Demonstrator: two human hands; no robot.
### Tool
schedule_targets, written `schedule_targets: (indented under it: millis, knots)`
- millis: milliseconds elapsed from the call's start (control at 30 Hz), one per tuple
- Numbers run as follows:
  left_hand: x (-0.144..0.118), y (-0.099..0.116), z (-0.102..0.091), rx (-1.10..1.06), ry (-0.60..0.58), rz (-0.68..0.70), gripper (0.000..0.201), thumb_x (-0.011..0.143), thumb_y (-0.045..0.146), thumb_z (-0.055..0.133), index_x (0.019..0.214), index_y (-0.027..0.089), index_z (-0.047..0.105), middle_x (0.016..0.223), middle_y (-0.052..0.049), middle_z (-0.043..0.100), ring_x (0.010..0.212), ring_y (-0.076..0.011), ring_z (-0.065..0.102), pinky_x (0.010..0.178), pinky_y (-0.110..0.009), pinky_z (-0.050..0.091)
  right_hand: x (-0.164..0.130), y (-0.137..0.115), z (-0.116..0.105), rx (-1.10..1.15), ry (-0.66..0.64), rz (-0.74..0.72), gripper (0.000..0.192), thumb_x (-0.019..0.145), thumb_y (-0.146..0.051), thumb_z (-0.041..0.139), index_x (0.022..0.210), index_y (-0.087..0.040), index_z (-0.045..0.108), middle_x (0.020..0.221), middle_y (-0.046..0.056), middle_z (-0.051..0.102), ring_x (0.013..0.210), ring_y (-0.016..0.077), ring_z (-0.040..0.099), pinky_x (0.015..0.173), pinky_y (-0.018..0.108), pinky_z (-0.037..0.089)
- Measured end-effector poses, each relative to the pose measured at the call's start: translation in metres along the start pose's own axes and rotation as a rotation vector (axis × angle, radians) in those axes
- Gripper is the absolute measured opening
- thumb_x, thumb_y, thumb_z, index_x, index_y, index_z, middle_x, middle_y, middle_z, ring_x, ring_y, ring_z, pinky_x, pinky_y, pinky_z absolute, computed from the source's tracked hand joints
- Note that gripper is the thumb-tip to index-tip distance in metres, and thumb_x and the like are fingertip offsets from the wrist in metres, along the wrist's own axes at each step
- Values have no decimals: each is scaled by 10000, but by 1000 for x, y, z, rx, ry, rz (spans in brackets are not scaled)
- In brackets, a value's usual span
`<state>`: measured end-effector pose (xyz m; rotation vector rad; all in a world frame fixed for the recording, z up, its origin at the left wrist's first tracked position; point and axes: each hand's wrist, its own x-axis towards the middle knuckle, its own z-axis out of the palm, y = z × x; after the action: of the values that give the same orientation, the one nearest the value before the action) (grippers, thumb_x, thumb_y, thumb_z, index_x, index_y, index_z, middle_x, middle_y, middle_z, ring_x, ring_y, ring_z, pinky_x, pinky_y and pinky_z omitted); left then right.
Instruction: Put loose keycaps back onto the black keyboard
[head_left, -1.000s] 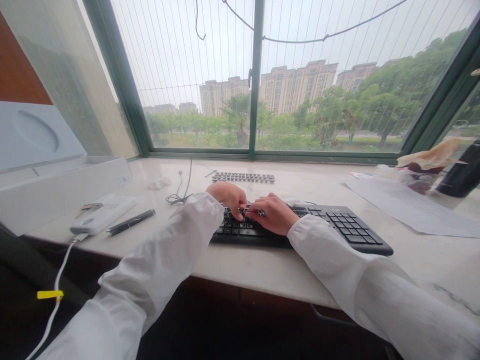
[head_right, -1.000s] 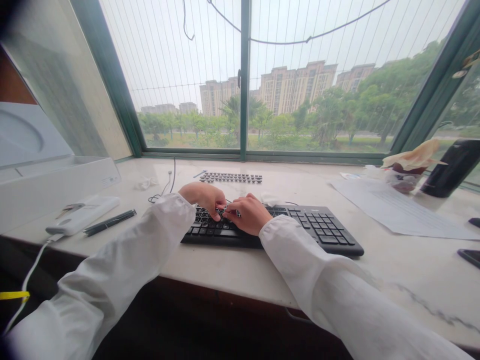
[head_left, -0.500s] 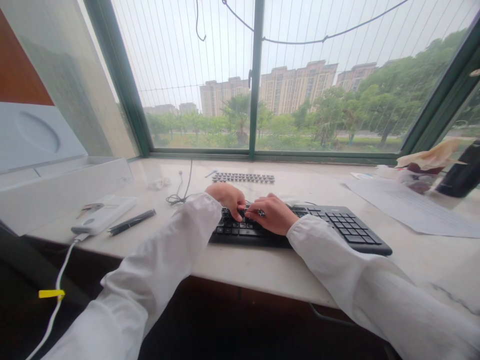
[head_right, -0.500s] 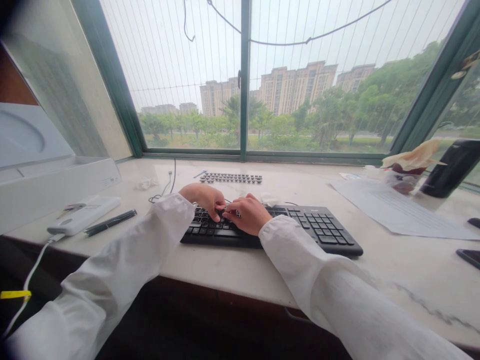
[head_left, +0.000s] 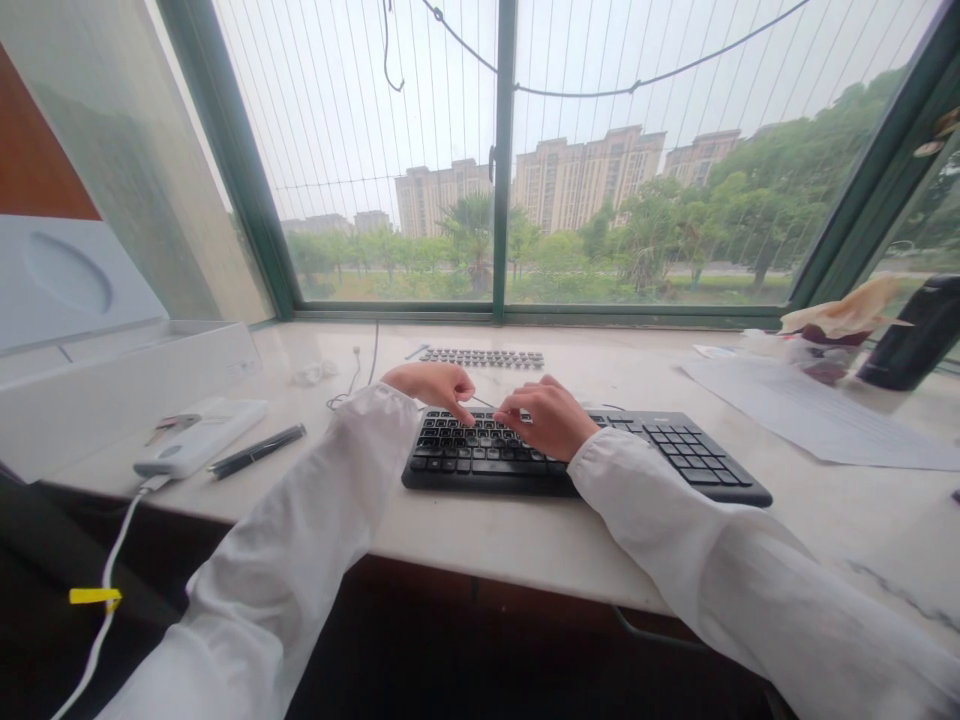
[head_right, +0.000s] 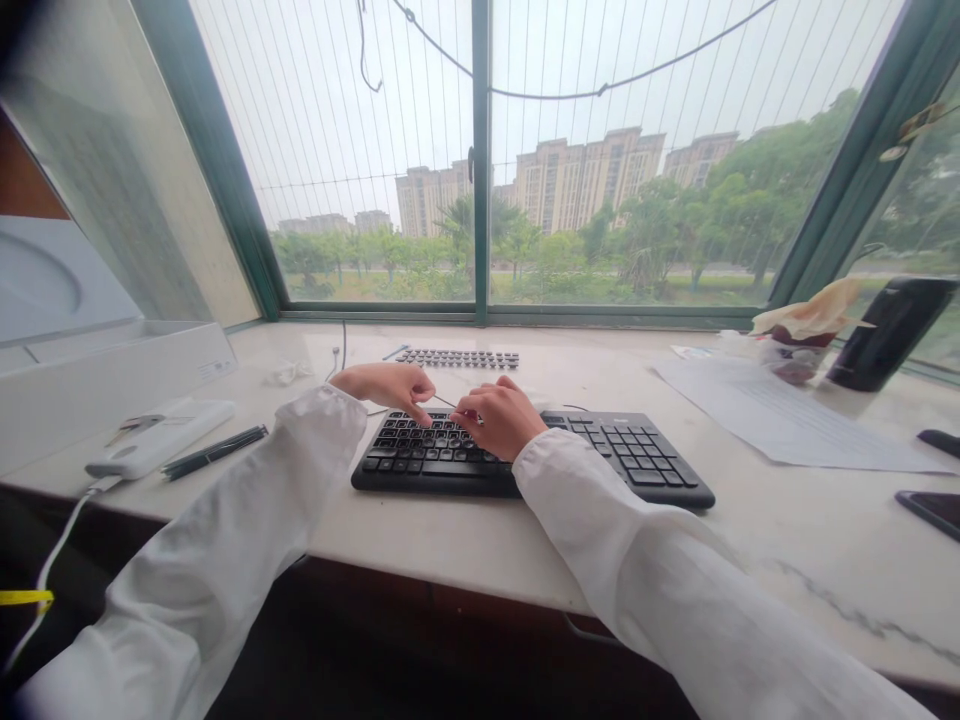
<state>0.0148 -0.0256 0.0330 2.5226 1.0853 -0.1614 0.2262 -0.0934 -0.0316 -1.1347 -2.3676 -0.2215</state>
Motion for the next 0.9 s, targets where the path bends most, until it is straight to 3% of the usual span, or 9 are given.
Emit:
schedule_targets:
  millis: [167, 267, 367, 567, 733, 900]
  knots:
    - [4, -9, 1, 42, 30, -33, 512, 643, 507, 720, 585, 198, 316, 539, 55, 306, 537, -107, 269, 545, -285, 204, 0, 18, -19, -175, 105, 170, 310, 945, -341, 487, 796, -190, 712, 789, 45, 724, 769, 178, 609, 808, 339, 282]
    - [11, -24, 3, 112, 217, -204, 425, 644, 483, 722, 588, 189, 421, 577, 29, 442, 581, -120, 396, 566, -272, 277, -4, 34, -29, -275, 103, 299, 343, 944, -335, 459, 781, -180, 717, 791, 60, 728, 757, 190, 610, 821, 354, 290]
    - [18, -41, 5, 175, 433, -449, 248, 677, 415, 693, 697, 195, 581, 757, -28, 613, 737, -174, 545, 652, -275, 370, -8, 51, -33, -374, 69, 444, 346, 933, -330, 455, 802, -179, 737, 833, 76, 740, 807, 210, 629, 853, 371, 290]
    - [23, -63, 13, 214, 582, -640, 204, 732, 312, 628, 903, 224, 695, 1012, -104, 676, 959, -278, 615, 800, -359, 454, -15, 75, -35, -445, -78, 667, 343, 919, -405, 473, 905, -201, 748, 940, 101, 746, 937, 245, 638, 882, 397, 298]
    - [27, -73, 19, 250, 621, -664, 286, 773, 312, 591, 1029, 235, 694, 1073, -118, 674, 1010, -290, 615, 840, -372, 467, -16, 76, -30, -402, -128, 610, 408, 908, -512, 469, 980, -206, 728, 1017, 103, 738, 998, 252, 635, 901, 400, 308]
    - [34, -83, 23, 267, 603, -658, 349, 817, 437, 560, 1105, 271, 665, 1121, -103, 673, 1051, -287, 610, 868, -368, 462, -15, 71, -22, -334, -193, 500, 455, 882, -570, 485, 970, -198, 732, 974, 109, 744, 970, 256, 646, 910, 406, 329]
